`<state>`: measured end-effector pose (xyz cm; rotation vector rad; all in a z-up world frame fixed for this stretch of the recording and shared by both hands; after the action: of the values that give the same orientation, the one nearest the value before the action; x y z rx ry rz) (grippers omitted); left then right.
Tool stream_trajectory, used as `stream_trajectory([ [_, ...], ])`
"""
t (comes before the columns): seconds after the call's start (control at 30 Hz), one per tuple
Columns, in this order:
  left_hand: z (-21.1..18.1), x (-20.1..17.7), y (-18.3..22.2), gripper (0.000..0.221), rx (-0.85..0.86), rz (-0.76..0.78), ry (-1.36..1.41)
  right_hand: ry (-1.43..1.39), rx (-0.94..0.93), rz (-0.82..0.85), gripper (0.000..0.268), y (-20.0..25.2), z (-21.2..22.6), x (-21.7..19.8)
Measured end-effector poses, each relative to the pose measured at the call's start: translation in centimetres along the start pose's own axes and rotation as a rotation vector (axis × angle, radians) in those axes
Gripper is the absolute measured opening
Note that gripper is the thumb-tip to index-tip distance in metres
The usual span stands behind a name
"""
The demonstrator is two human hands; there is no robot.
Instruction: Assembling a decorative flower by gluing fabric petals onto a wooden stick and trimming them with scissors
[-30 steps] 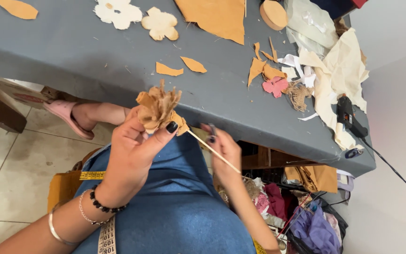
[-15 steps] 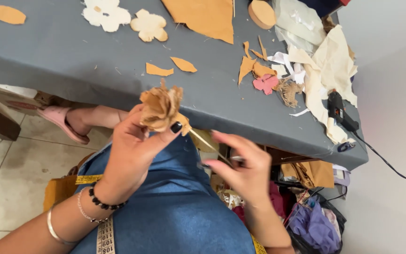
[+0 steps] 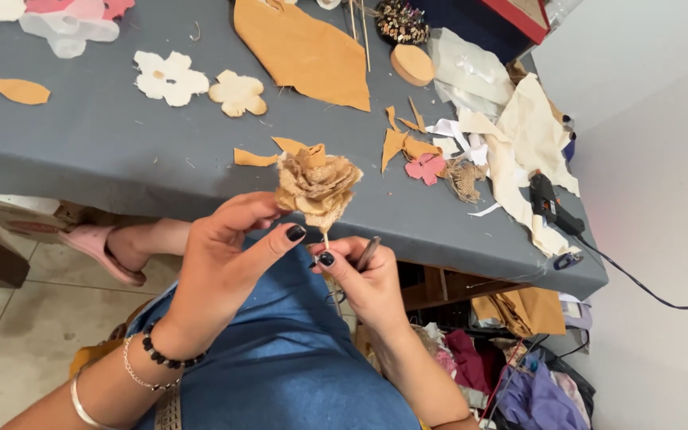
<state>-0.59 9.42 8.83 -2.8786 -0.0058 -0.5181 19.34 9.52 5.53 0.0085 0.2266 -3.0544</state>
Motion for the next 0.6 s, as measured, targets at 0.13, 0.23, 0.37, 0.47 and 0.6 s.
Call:
stream_trajectory([
  [0.13,-1.2,1.0,-0.8,0.008,0.028,0.066,-0.144,-0.001,-0.05,0.094,0.018,0.1,0.2,1.2],
  [0.23,-0.9,1.3,-1.2,0.007,0.024,0.107,-0.146,-0.015,-0.023,0.094,0.018,0.5,-0.4,1.3],
  [0.37,-0.7,1.3,-1.2,0.012,-0.028,0.142,-0.144,0.052,-0.094,0.114,0.017,0.8,0.4,1.3],
  [0.47,-1.1,1.0,-1.5,0.024,-0.004,0.132,-0.198,0.207,-0.118,0.074,0.05,0.5,1.9,-0.6],
  [0.6,0.5,0.2,-1.3,0.022,-0.092,0.102,-0.068,0.468,-0.03,0.053,0.014,0.6,5.0,-1.0],
])
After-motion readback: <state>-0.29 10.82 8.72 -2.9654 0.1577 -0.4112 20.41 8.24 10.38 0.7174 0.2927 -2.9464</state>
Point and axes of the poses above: each hand's wrist, its own y-axis away from the middle knuckle, its own x-axis out of the palm, z = x × y, the point moved 7 cm from there along -y, towards the middle knuckle, and after that the axes turned 3 degrees about -x, right-handed, at the moved point
